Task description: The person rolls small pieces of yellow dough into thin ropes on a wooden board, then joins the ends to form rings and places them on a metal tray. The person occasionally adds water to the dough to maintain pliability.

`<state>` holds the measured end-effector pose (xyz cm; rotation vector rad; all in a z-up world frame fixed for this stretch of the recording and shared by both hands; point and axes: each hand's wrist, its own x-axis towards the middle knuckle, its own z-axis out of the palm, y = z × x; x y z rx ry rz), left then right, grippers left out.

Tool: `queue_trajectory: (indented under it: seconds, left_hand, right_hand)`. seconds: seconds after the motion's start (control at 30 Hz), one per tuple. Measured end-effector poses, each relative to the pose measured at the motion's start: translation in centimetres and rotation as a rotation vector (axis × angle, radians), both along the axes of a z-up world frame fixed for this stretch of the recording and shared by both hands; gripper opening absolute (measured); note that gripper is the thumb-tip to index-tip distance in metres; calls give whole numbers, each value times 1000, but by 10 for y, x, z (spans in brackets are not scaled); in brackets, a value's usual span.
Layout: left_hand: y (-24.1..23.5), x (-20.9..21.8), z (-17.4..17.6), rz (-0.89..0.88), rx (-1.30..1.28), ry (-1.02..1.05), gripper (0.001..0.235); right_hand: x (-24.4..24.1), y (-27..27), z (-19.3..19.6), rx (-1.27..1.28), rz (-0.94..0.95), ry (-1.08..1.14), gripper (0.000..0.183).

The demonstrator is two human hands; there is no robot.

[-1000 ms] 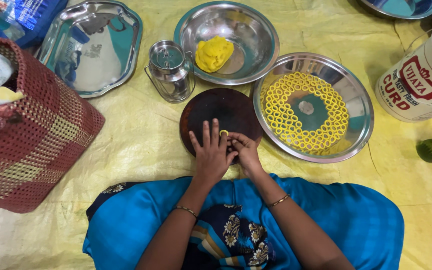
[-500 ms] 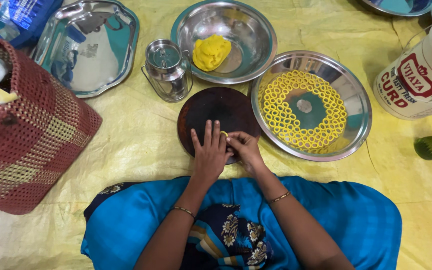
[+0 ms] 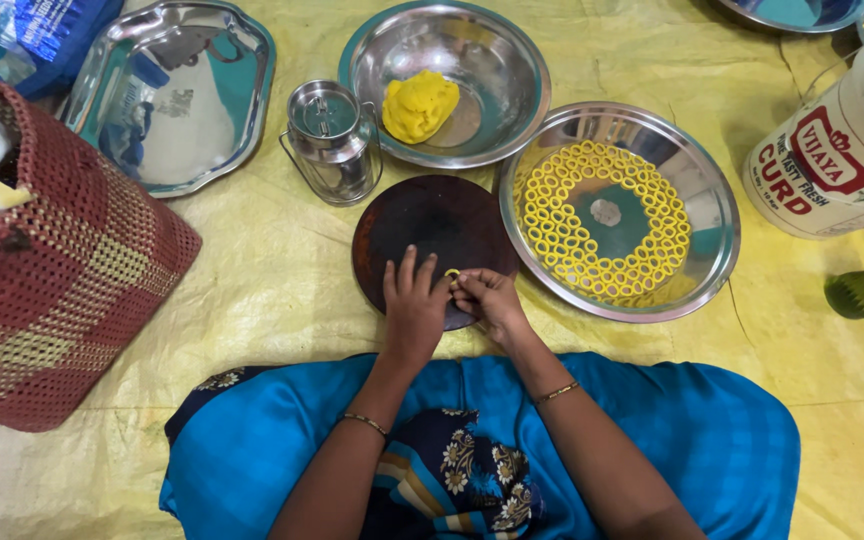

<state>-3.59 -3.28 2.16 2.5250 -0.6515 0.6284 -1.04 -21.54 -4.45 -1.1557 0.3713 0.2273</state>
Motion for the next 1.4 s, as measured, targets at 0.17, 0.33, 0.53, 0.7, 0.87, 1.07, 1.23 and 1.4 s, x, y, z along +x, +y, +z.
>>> queue_trajectory:
  seconds: [0.17,0.33,0.53,0.7,0.87,1.07,1.23,1.4]
  left_hand:
    - [8,17,-37,66,-650,507,26]
    - [11,29,-60,-68,-1302,1087,27]
    - [10,26,-64,-31,-1274,1038,17]
    - [9,28,-64,0,-1256,1020,16]
    - [6,28,-67,-29,-1235,1013,18]
    - [6,28,-70,4,-1194,956,26]
    - [11,30,-77,58,-1071,949,22]
    - [15,33,-86,37,-1082,944,21]
  right_hand:
    - [1,-4,-3,-6,26,19,14]
    - [-2,5,6,-28,130,-15,15]
    - [-8,16,20,-82,168,-74,16]
    - [-9,17,25,-192,179,-100,19]
    - [-7,15,17,-304,166,-158,17]
    - [13,-25,13,-670,36,-308,14]
    - [51,-114,23,-1036,-125,-423,16]
    - [64,-215,28,-1271,-253,-373,27]
